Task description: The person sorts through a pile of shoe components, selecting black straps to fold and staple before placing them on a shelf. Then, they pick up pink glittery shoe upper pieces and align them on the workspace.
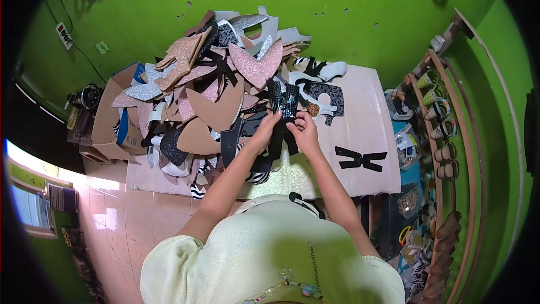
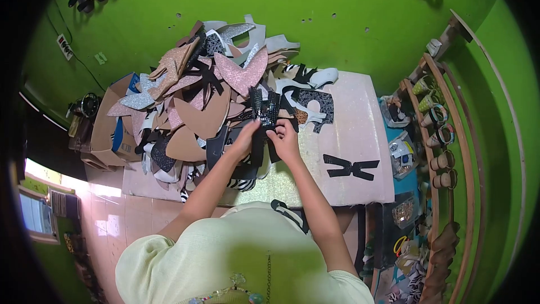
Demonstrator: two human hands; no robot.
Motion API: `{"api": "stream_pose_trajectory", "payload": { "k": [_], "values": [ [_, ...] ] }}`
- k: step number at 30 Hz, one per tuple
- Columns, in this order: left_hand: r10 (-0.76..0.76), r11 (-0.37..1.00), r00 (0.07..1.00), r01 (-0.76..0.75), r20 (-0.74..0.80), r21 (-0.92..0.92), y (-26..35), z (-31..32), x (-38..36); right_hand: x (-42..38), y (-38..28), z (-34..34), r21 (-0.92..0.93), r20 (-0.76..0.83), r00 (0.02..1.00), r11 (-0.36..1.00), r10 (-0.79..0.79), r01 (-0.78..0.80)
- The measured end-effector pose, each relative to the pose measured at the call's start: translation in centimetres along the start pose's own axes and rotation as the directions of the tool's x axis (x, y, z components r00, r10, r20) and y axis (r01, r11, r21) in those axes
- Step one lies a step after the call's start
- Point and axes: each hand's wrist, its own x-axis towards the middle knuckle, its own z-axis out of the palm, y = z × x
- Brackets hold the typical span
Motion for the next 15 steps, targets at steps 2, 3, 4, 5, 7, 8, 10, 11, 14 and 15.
{"api": "stream_pose_trajectory", "payload": {
  "k": [2,3,4,5,7,8,10,11,14,15],
  "values": [
    [-0.158,0.97,0.986,0.164,-0.05,0.179,-1.8,0.2,-0.5,-1.0,0.2,-0.7,0.002,-0.03,0.999,1.0,0.018,-0.018],
    [-0.158,0.982,0.987,0.156,0.006,0.105,-2.2,0.8,-1.1,-1.6,0.1,-1.1,-0.056,-0.043,0.997,0.996,0.068,-0.07],
    [-0.152,0.988,0.986,0.15,0.062,0.03,-2.6,1.4,-1.6,-2.1,0.5,-1.5,-0.057,-0.052,0.996,0.996,0.071,-0.073],
    [-0.203,0.979,0.977,0.202,0.061,0.016,-2.8,1.9,-2.1,-2.4,1.2,-1.8,-0.177,-0.102,0.995,0.984,-0.014,-0.004],
    [-0.211,0.977,0.977,0.21,-0.019,-0.04,-4.4,2.3,-2.3,-3.2,1.1,-2.3,-0.359,-0.19,0.962,0.925,-0.199,0.12],
    [-0.225,0.974,0.974,0.223,-0.038,-0.043,-5.4,1.9,-1.9,-3.4,1.2,-2.6,-0.359,-0.196,0.961,0.926,-0.195,0.115],
    [-0.186,0.978,0.981,0.19,-0.053,0.087,-6.3,1.7,-1.5,-4.0,1.3,-3.7,-0.366,-0.171,0.975,0.928,-0.143,0.072],
    [-0.137,0.966,0.989,0.147,-0.063,0.213,-6.8,1.7,-1.2,-4.2,1.4,-4.3,-0.366,-0.176,0.974,0.928,-0.141,0.068],
    [-0.151,0.948,0.982,0.178,-0.117,0.265,-5.8,3.9,-1.5,-4.5,1.8,-6.0,-0.358,-0.175,0.981,0.934,-0.078,0.01],
    [-0.141,0.937,0.986,0.161,-0.086,0.309,-5.6,4.1,-1.4,-4.5,1.7,-6.5,-0.277,-0.192,0.981,0.958,0.017,-0.071]
  ]
}}
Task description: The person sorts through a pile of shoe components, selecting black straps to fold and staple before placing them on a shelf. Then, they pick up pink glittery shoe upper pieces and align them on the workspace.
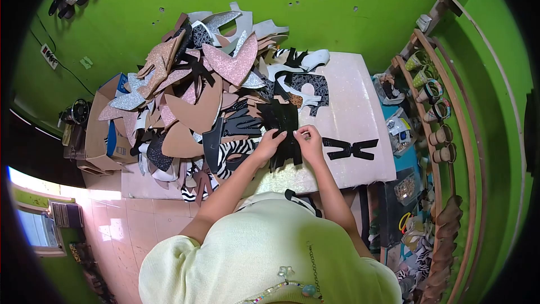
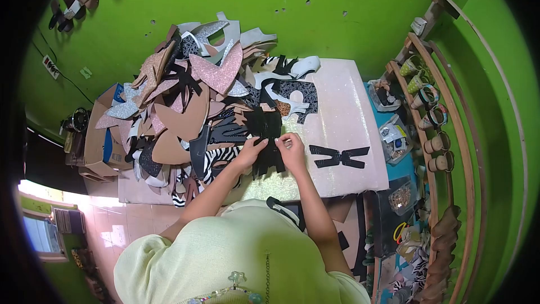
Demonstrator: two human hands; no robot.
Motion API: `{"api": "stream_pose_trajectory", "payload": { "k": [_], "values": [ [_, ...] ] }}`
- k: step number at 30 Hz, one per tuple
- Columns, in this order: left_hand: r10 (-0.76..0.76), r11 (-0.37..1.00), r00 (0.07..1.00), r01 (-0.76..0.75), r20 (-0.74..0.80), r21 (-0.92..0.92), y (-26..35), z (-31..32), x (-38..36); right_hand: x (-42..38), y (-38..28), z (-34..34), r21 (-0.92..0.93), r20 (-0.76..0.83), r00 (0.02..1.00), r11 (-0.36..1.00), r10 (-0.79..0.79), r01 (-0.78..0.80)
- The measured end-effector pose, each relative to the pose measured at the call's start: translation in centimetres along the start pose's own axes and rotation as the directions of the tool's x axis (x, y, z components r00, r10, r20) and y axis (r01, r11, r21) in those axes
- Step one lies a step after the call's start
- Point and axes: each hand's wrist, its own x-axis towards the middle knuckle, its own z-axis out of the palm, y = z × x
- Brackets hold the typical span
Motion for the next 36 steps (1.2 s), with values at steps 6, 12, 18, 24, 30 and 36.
{"api": "stream_pose_trajectory", "payload": {
  "k": [6,12,18,24,30,36],
  "values": [
    [0.061,0.911,0.993,-0.099,0.105,0.4,0.5,3.3,0.4,2.2,0.6,-4.9,0.307,0.233,0.877,0.824,0.42,-0.476],
    [-0.028,0.97,0.998,0.015,0.049,0.245,-2.4,7.5,1.4,2.7,3.3,-10.7,0.363,0.215,0.868,0.788,0.448,-0.497],
    [-0.035,0.996,0.997,0.029,0.064,0.09,-5.2,11.6,3.4,1.2,5.8,-15.9,0.689,0.138,0.851,0.568,0.506,-0.45],
    [0.049,0.976,0.995,-0.028,-0.091,0.216,-6.2,13.4,5.7,-0.4,8.0,-19.5,0.55,-0.072,0.817,0.706,0.572,-0.446],
    [0.145,0.875,0.988,-0.152,0.051,0.459,-5.3,13.8,7.2,-2.1,12.1,-21.3,0.369,-0.153,0.848,0.826,0.507,-0.426],
    [0.109,0.835,0.989,-0.146,0.101,0.53,-4.5,14.5,8.8,-3.4,13.1,-21.4,0.218,-0.316,0.857,0.91,0.408,-0.353]
  ]
}}
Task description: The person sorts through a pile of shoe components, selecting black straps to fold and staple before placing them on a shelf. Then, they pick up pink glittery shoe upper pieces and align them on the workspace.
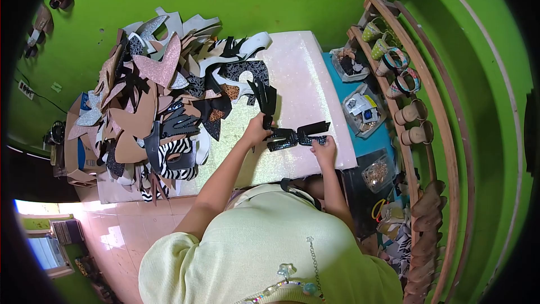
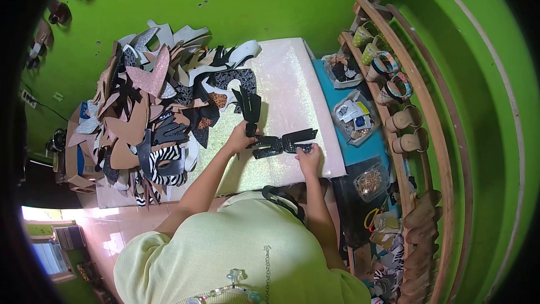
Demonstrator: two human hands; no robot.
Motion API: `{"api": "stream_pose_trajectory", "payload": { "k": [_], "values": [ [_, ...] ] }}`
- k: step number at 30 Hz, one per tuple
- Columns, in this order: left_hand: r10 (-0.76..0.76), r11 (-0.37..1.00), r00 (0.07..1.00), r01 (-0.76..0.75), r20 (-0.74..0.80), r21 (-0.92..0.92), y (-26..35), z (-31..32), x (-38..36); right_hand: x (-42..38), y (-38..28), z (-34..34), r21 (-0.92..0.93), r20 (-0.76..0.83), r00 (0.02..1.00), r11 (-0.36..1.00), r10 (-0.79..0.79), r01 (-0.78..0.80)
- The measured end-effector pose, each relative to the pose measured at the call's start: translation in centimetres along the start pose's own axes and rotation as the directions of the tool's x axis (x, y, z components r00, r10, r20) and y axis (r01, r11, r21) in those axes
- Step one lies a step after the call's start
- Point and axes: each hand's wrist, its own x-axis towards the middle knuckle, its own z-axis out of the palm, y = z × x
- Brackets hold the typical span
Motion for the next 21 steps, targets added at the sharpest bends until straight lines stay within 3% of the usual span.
{"api": "stream_pose_trajectory", "payload": {
  "k": [1,3,7,9,12,21],
  "values": [
    [0.028,0.996,1.0,-0.028,0.001,0.082,-0.2,0.0,0.5,-0.2,-0.3,-0.1,0.001,-0.003,1.0,1.0,0.003,-0.003],
    [0.053,0.985,0.999,-0.053,0.009,0.164,-0.5,0.2,1.2,-0.5,-1.0,-0.4,-0.084,0.014,0.986,0.983,0.168,-0.166],
    [0.128,0.961,0.992,-0.118,-0.023,0.25,-1.1,0.5,2.4,-0.6,-1.0,-0.5,-0.143,-0.035,0.98,0.969,0.197,-0.2],
    [0.113,0.929,0.992,-0.125,0.054,0.347,-1.3,0.5,2.8,-0.4,-0.1,-0.6,-0.148,-0.086,0.98,0.971,0.177,-0.188],
    [0.177,0.919,0.984,-0.179,0.038,0.35,-1.4,0.5,2.9,-0.4,0.3,-0.7,-0.16,-0.109,0.989,0.98,0.105,-0.122],
    [0.204,0.917,0.979,-0.19,-0.003,0.351,-2.1,0.8,3.3,-0.2,0.9,-0.6,-0.298,-0.155,0.983,0.944,0.097,-0.14]
  ]
}}
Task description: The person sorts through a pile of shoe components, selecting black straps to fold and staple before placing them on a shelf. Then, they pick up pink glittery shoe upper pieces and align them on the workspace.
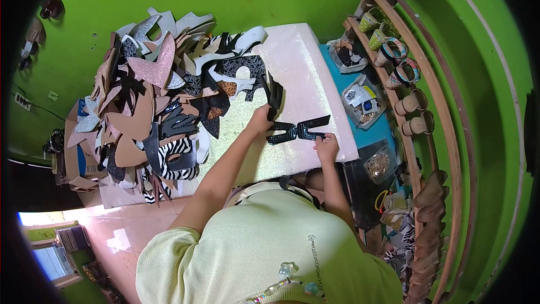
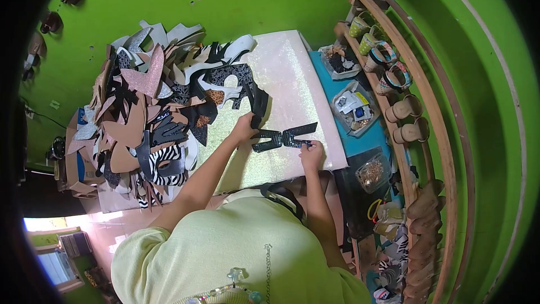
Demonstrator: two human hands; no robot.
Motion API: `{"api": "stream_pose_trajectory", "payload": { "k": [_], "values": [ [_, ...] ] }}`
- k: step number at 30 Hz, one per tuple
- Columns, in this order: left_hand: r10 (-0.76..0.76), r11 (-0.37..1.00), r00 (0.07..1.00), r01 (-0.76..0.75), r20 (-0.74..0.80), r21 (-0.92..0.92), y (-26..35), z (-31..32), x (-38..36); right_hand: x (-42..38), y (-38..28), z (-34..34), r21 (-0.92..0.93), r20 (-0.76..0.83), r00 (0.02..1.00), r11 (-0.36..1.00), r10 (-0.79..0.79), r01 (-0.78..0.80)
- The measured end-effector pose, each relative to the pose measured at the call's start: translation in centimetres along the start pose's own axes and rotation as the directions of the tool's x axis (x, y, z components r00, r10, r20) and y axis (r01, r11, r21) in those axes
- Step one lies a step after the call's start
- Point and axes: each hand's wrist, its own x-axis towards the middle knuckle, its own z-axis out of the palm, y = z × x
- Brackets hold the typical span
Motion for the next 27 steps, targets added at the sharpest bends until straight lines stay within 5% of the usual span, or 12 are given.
{"api": "stream_pose_trajectory", "payload": {
  "k": [13,19,21,22,25,27],
  "values": [
    [-0.007,0.998,1.0,0.009,0.027,-0.069,0.3,-0.6,-0.5,0.7,0.8,0.3,-0.044,-0.034,0.999,0.998,0.038,-0.039],
    [-0.117,0.985,0.991,0.124,0.066,-0.117,0.9,-1.2,-0.9,-0.1,-0.7,-0.3,-0.024,0.0,0.992,0.991,0.13,-0.13],
    [-0.124,0.98,0.992,0.126,0.022,-0.154,1.0,-1.7,-1.2,-1.0,-1.6,-0.2,-0.443,-0.199,0.95,0.887,-0.239,0.131],
    [-0.125,0.98,0.992,0.126,0.02,-0.154,0.8,-1.8,-1.4,-1.5,-2.5,-0.4,-0.442,-0.197,0.951,0.887,-0.24,0.132],
    [-0.107,0.986,0.993,0.101,-0.042,-0.134,0.1,-2.4,-1.8,-1.8,-4.1,-0.9,-0.516,0.092,0.89,0.743,-0.447,0.426],
    [-0.182,0.916,0.981,0.192,0.061,-0.353,0.0,-3.1,-2.1,-2.2,-5.7,-0.9,-0.522,0.234,0.844,0.67,-0.482,0.527]
  ]
}}
